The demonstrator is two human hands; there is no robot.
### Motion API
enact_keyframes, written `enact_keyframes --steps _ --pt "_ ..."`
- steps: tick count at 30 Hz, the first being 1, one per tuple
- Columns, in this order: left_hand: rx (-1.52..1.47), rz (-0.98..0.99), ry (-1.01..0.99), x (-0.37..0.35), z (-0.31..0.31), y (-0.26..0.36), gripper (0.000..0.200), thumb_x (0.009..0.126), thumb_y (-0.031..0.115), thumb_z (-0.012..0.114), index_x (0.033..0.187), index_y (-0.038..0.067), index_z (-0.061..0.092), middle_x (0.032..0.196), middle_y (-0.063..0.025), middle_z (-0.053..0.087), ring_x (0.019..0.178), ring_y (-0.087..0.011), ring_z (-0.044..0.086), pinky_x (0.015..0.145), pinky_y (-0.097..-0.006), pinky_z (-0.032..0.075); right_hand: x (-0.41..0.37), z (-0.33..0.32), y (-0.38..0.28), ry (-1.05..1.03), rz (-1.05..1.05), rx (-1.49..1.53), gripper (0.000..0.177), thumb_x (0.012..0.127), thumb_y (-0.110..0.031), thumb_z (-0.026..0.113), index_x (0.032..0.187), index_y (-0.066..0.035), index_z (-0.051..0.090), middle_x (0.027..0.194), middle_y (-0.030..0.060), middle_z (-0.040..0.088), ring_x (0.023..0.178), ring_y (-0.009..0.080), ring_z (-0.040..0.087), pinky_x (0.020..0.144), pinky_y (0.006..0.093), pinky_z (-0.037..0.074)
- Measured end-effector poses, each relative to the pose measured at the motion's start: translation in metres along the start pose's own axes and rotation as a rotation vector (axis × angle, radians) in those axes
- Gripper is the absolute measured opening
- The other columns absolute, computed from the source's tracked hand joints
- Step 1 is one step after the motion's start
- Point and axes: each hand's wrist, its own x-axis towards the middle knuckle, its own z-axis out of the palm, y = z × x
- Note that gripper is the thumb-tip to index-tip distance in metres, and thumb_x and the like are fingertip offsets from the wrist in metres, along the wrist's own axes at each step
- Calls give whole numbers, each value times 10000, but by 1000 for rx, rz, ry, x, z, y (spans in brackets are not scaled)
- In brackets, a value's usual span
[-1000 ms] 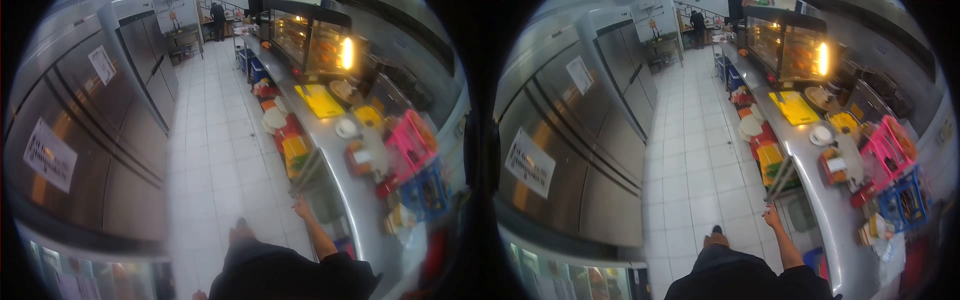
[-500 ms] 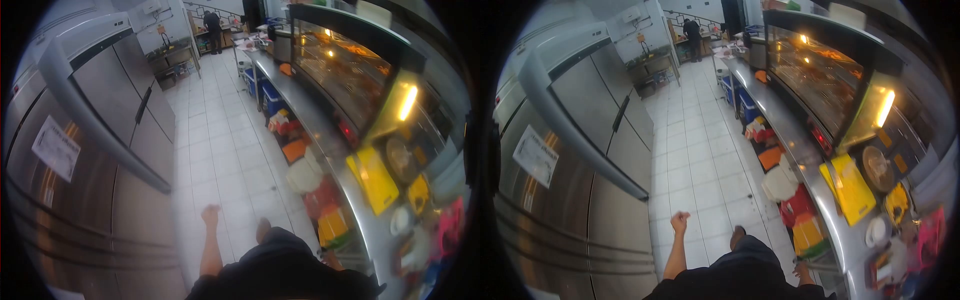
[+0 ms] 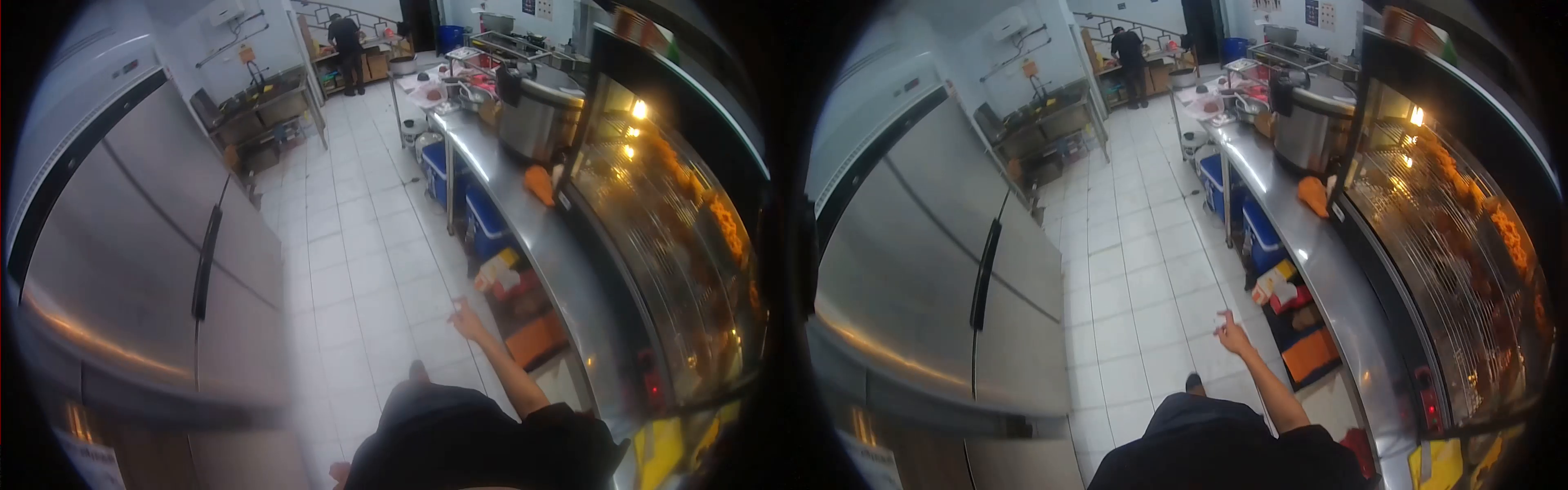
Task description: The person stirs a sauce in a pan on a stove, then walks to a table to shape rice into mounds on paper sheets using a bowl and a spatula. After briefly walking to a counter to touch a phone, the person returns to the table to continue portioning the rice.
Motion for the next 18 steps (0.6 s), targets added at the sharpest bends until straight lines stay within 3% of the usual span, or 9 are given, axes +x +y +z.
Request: enact_keyframes --steps 1,2,4,5,8,10,14,15,18 --pt "-48 37 -43 45 -46 27 475 822 576 519 982 163 693 1030 -82 649 972 -247 596 783 -423 448 30 1 4 -7 1 -2 449 867 -94 509 1265 -99 300 826 142 684 692 278 650 652 389 501" --pt "-100 50 234 85 -92 59 520 795 620 537 987 160 688 1045 -79 644 980 -250 594 765 -422 459 44 6 15 -21 16 -3 451 867 -94 510 1265 -97 299 830 140 687 663 276 641 640 383 499" --pt "-351 186 324 156 -223 118 435 796 504 580 1019 140 666 990 -86 651 895 -271 615 744 -423 478 66 -12 15 -104 113 71 440 875 -83 498 1265 -87 294 824 140 691 668 252 650 635 353 502" --pt "-762 237 429 198 -286 157 521 561 334 779 986 52 677 970 -167 669 913 -339 635 835 -418 498 77 -17 22 -62 160 154 415 881 -79 490 1252 -80 306 818 138 691 681 238 655 628 336 504" --pt "-824 709 917 314 -457 275 399 700 138 682 1092 72 647 711 -103 692 737 -237 673 712 -363 524 131 -53 47 42 224 122 298 896 -72 479 1176 -52 380 818 135 691 728 190 665 609 287 512" --pt "-1005 614 625 306 -592 345 374 691 160 731 1049 75 663 712 -106 692 670 -235 663 635 -355 521 187 -77 61 159 215 185 254 901 -76 484 1142 -47 407 830 137 690 726 179 664 606 278 512" --pt "-909 691 756 384 -651 435 383 588 223 838 901 84 668 713 -89 679 628 -243 641 602 -353 515 344 -144 18 336 356 472 163 922 -76 485 1079 -34 466 862 136 686 758 152 660 613 258 514" --pt "-781 713 837 398 -648 450 404 543 238 869 855 87 661 715 -84 673 628 -250 637 607 -357 513 399 -161 5 392 234 407 159 929 -72 476 1086 -40 475 869 131 687 776 152 656 633 262 516" --pt "-690 475 452 401 -631 447 426 585 431 791 794 76 684 870 -106 652 850 -277 610 749 -427 472 549 -207 -32 524 47 341 171 941 -63 464 1109 -46 493 881 121 689 818 155 649 713 272 514"
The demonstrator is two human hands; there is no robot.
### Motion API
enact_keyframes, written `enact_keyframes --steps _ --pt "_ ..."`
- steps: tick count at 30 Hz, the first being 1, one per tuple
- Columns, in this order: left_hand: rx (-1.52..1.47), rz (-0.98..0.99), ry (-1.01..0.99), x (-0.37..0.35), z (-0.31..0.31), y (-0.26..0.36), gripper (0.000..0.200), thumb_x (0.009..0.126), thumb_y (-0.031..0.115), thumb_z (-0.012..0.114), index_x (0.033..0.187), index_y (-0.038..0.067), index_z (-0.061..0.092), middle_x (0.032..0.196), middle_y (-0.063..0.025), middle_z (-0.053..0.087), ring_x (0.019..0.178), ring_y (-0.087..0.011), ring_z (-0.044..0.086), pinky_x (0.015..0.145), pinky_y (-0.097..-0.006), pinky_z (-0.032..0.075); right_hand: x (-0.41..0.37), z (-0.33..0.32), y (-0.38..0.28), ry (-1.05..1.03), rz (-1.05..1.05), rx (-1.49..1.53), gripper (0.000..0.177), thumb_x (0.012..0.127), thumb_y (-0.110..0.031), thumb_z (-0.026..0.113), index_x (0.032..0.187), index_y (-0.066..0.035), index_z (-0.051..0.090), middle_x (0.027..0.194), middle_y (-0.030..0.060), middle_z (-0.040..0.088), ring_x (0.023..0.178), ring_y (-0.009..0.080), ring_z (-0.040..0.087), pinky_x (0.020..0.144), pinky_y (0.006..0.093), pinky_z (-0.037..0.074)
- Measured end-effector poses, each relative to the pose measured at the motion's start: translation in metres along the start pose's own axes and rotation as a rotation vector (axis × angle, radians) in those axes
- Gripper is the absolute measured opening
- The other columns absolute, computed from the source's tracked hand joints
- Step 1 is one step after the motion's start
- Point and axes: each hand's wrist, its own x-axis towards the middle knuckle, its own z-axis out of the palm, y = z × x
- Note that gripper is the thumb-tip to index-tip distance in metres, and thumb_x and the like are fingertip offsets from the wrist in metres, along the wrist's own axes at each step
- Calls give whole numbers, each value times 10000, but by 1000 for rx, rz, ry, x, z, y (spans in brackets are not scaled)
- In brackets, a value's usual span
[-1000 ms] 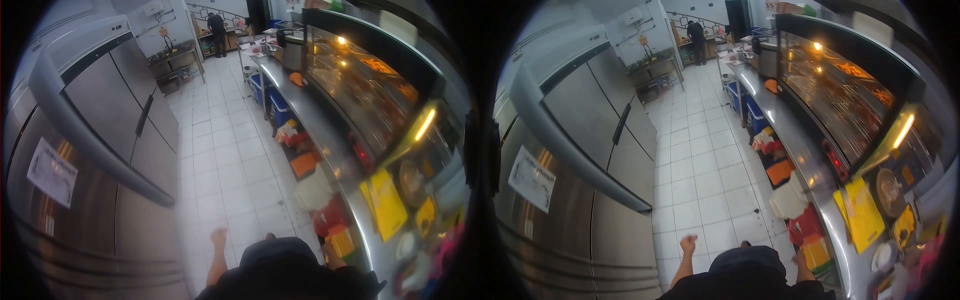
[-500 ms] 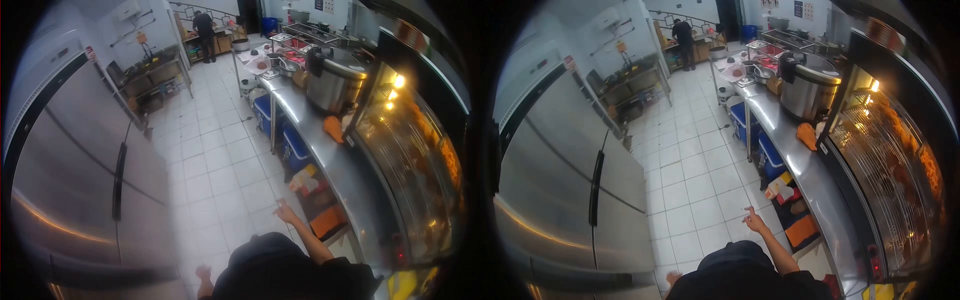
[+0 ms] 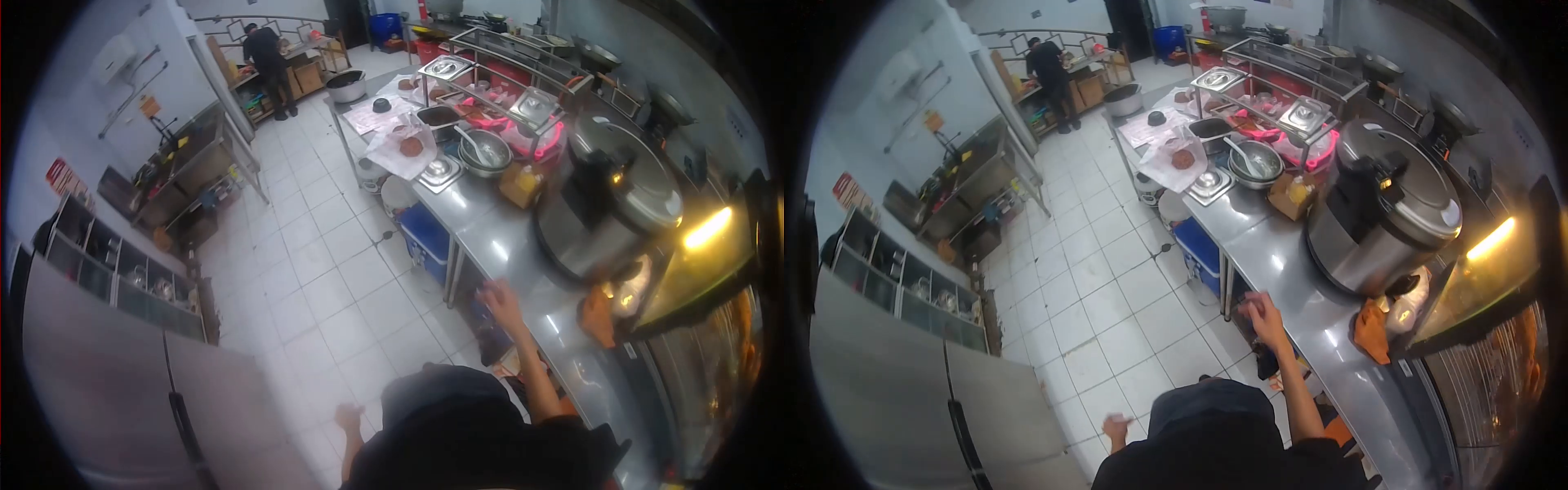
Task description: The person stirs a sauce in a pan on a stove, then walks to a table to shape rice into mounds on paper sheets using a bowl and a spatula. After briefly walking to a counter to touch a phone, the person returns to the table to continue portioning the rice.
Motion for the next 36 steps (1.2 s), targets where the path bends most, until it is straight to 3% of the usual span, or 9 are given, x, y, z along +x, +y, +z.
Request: enact_keyframes --steps 9,17,18,22,24,26,30,33,36 --pt "612 -256 -390 125 9 -45 373 792 481 581 857 134 701 880 -53 666 835 -235 626 702 -424 480 307 105 -64 128 -277 -107 193 935 -73 483 1127 -55 501 889 103 695 782 140 631 727 277 487" --pt "820 140 -403 565 -32 76 366 900 452 448 981 178 677 1002 -34 668 943 -231 622 770 -418 471 397 169 -28 350 -105 -10 166 939 -56 466 1099 -28 501 891 122 685 770 145 628 729 275 488" --pt "346 308 -138 630 -29 101 289 715 380 631 629 117 715 774 -111 693 740 -249 670 665 -402 516 406 171 -25 399 -81 5 164 937 -56 470 1096 -32 502 887 122 682 771 146 630 728 272 490" --pt "141 207 -524 789 -56 319 574 780 93 537 1350 118 470 1239 -166 578 1135 -300 561 948 -363 449 453 168 -13 684 -132 -108 171 943 -55 466 1110 -22 483 870 127 670 719 133 613 694 251 487" --pt "213 491 -674 820 -36 386 526 825 133 562 1341 102 464 1095 -187 626 967 -322 609 842 -421 483 485 165 -9 808 -185 -57 187 946 -56 461 1129 -15 461 874 136 665 721 132 606 691 251 485" --pt "131 1009 -827 810 -35 461 501 880 202 537 1356 76 441 1216 -173 583 1100 -304 560 945 -398 438 521 166 -13 928 -230 2 205 950 -56 455 1149 -9 439 877 144 661 723 131 598 687 251 483" --pt "148 840 -1565 787 7 491 581 963 467 369 1398 81 382 1412 -130 425 1331 -249 359 1127 -371 207 600 170 -40 1140 -345 -83 232 962 -68 448 1179 -8 392 884 156 649 778 139 595 710 256 481" --pt "131 509 -1302 830 3 456 717 921 576 366 1452 103 269 1499 -133 271 1394 -329 208 1136 -503 68 647 174 -58 1221 -395 -120 233 968 -77 447 1182 -12 384 885 156 645 803 152 604 725 260 484" --pt "1197 448 -833 912 -21 444 853 860 641 393 1485 118 143 1529 -213 71 1387 -471 22 1004 -709 -77 680 182 -70 1207 -390 -156 234 970 -74 443 1187 -10 384 891 149 643 831 169 619 743 261 495"
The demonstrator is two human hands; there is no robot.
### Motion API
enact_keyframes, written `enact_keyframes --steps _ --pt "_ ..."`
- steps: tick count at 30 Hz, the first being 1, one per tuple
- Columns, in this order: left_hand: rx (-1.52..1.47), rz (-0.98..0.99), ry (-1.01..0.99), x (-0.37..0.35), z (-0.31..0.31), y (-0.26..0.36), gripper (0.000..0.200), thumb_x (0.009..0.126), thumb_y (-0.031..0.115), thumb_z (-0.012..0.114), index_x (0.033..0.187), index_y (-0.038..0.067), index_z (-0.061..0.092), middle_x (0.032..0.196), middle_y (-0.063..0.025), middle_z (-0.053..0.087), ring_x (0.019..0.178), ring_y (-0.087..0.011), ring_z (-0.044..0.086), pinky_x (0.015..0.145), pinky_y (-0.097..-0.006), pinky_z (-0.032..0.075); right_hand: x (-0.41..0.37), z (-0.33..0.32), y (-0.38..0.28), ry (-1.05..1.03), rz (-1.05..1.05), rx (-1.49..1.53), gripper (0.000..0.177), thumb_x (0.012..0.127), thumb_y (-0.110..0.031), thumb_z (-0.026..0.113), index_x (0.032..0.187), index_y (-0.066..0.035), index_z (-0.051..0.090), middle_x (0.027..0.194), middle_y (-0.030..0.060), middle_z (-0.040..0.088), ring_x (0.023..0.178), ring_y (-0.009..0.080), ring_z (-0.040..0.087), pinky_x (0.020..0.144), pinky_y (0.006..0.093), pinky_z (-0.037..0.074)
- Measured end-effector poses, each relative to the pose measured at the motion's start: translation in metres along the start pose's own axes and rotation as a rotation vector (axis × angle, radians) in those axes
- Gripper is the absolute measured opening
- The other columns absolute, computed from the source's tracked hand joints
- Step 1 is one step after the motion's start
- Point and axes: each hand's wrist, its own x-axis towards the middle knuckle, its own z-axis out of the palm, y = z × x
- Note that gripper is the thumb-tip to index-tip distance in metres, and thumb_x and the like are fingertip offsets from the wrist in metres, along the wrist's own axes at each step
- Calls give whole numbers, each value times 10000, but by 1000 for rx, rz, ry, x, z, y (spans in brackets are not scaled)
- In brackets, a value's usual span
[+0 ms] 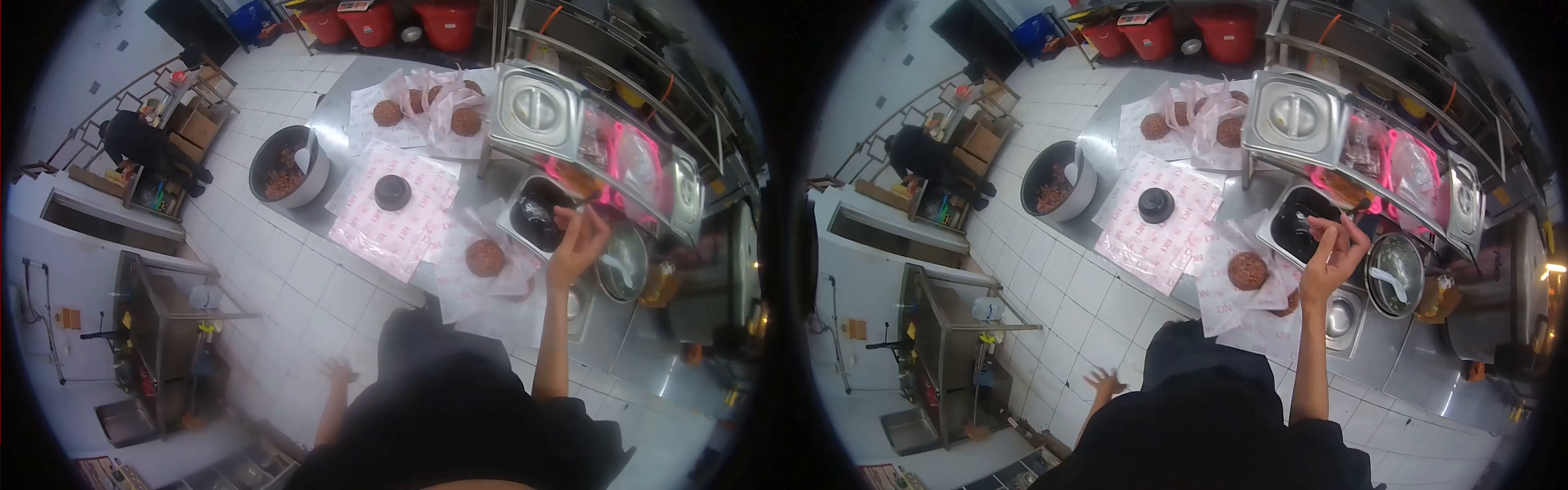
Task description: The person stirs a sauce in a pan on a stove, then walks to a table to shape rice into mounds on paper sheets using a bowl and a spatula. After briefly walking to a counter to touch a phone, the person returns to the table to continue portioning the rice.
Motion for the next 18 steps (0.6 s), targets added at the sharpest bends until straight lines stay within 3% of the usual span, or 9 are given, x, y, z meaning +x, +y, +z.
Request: enact_keyframes --steps 1,3,4,6,8,10,12,17,18 --pt "140 -152 180 35 17 -25 872 846 645 404 1487 118 137 1525 -241 36 1378 -499 -24 955 -749 -113 0 8 3 -19 -16 -22 233 971 -72 440 1188 -9 387 895 146 643 837 171 621 751 262 497" --pt "-541 -328 475 15 -53 -36 790 882 527 438 1474 74 177 1507 -286 58 1368 -501 88 972 -757 70 -4 23 5 -13 8 -43 227 972 -64 436 1190 -9 399 904 142 642 857 173 625 776 270 501" --pt "-535 -339 478 43 -70 -46 790 882 527 438 1474 74 177 1507 -286 58 1368 -501 88 972 -757 70 -9 26 8 8 41 -69 222 974 -76 439 1185 -14 406 905 144 643 859 171 623 769 269 497" --pt "-1114 -720 1034 120 -98 -70 532 945 482 347 1426 256 326 1450 -200 316 1314 -464 271 883 -819 83 -20 41 11 25 69 -142 217 978 -92 436 1181 -21 414 904 138 643 861 162 616 764 260 488" --pt "-1369 -785 1042 54 -227 -42 408 975 351 352 1339 205 463 1365 -173 439 1220 -395 419 895 -783 180 -34 66 19 51 89 -153 218 978 -100 437 1181 -23 417 903 132 643 856 156 610 754 255 482" --pt "-948 -367 1629 90 -286 -63 356 960 268 427 1228 71 554 1198 -156 553 1108 -289 523 897 -438 417 -48 100 31 84 115 -175 219 978 -108 438 1180 -26 420 902 127 643 850 150 604 745 251 475" --pt "-760 -122 1878 76 -377 -68 305 959 229 436 1182 99 598 1213 -129 546 1108 -292 507 922 -442 389 -66 143 41 76 182 -145 223 974 -109 442 1181 -29 420 890 115 642 834 138 591 727 248 468" --pt "-537 504 1868 57 -553 -74 297 937 182 487 1205 111 592 1209 -131 546 1153 -287 456 961 -440 355 -99 264 67 -31 352 -49 257 939 -78 483 1186 -53 419 1006 119 631 872 134 580 753 259 444" --pt "-573 661 1707 70 -575 -75 307 935 180 491 1218 99 580 1213 -133 550 1156 -292 466 963 -426 362 -105 281 67 -54 346 -30 270 928 -75 493 1187 -57 419 1034 118 626 892 139 576 770 271 440"
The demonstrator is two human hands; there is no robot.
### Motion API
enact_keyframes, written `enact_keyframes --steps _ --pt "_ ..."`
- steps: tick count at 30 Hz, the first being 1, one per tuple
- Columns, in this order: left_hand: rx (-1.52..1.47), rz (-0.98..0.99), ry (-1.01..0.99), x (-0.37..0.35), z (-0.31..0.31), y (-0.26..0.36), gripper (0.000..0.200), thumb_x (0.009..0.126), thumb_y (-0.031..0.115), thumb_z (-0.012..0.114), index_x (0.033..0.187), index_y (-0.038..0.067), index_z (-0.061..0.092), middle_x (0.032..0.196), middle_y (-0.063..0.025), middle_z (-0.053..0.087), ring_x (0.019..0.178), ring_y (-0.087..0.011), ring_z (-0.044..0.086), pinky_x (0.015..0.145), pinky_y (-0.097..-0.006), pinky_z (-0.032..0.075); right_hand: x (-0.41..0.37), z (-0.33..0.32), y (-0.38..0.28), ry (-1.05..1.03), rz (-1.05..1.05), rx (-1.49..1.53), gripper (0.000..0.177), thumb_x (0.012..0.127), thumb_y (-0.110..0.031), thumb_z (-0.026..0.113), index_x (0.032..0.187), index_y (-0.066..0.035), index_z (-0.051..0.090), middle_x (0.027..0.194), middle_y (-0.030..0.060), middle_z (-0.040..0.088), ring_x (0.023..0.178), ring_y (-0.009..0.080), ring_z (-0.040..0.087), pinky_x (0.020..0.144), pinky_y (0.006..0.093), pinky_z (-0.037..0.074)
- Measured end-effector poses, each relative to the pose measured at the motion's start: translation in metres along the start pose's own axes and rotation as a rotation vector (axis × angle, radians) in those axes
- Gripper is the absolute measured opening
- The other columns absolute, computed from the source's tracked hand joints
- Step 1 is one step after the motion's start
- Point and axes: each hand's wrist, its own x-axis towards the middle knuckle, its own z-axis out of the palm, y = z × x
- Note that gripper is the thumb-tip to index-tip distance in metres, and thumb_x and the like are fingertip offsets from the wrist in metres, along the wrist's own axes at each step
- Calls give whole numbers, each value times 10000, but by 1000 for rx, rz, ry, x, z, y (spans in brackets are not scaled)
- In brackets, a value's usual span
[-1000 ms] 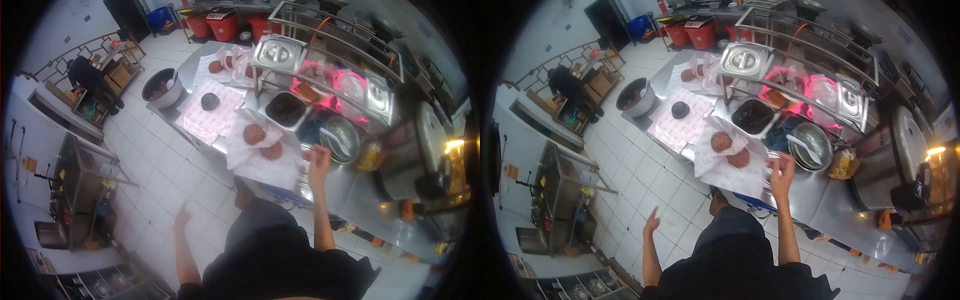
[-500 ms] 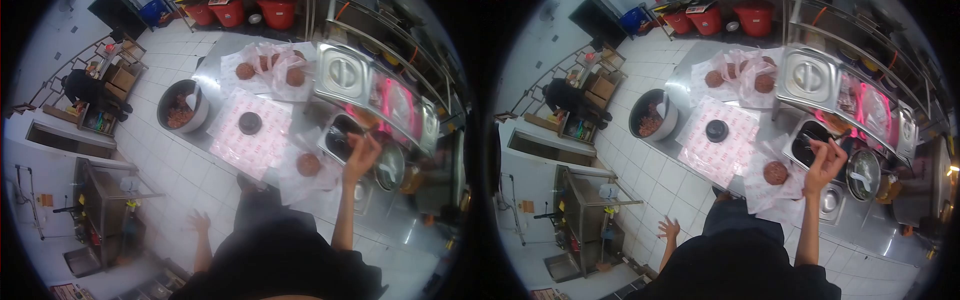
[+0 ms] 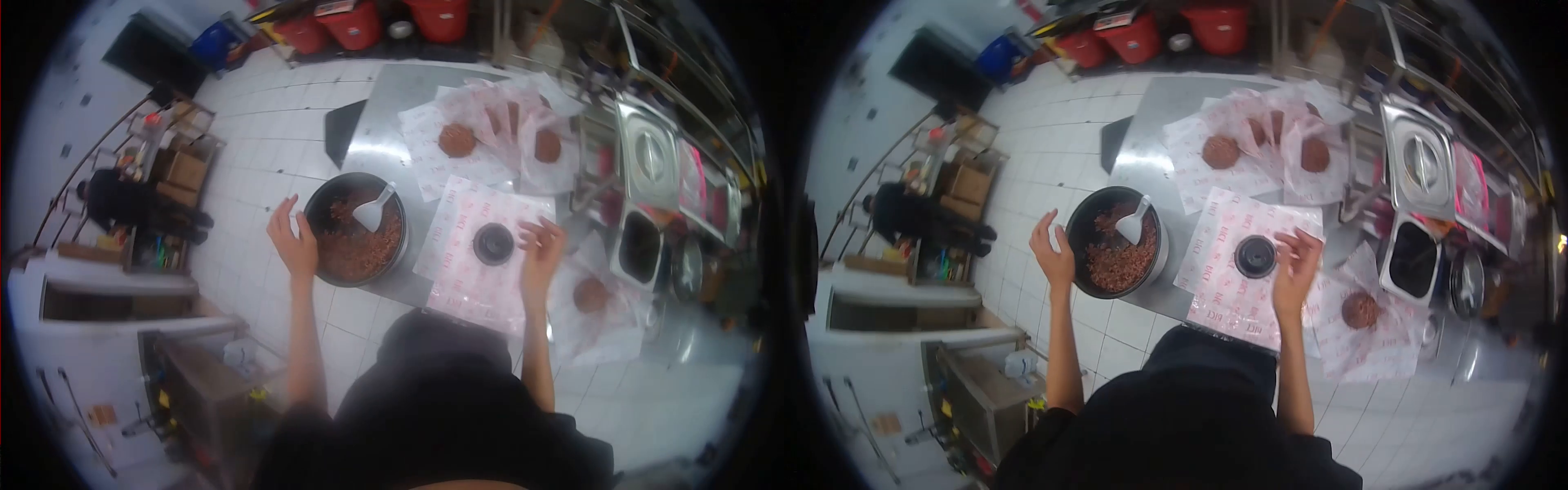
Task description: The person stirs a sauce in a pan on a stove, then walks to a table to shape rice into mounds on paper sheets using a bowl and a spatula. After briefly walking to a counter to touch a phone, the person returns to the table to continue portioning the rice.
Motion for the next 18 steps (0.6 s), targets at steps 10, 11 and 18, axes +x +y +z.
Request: enact_keyframes --steps 10,11,18 --pt "-382 -269 -706 24 69 -62 340 970 206 380 1219 49 550 1151 -151 613 1078 -287 575 913 -360 430 -26 35 44 -80 -178 -829 557 733 -130 716 1220 -70 453 1327 173 451 1189 332 461 983 437 374" --pt "-368 -286 -668 19 67 -61 335 974 198 378 1216 45 552 1113 -136 634 1057 -257 588 916 -331 423 -28 35 60 -123 -217 -849 579 715 -146 731 1217 -70 453 1346 176 429 1219 356 426 1014 452 345" --pt "-243 -123 47 5 45 -30 295 920 100 463 1180 4 565 1124 -162 595 1090 -248 551 962 -346 398 -26 26 60 -168 -242 -803 648 655 -181 780 1212 -68 468 1285 160 481 1188 354 432 1002 439 357"
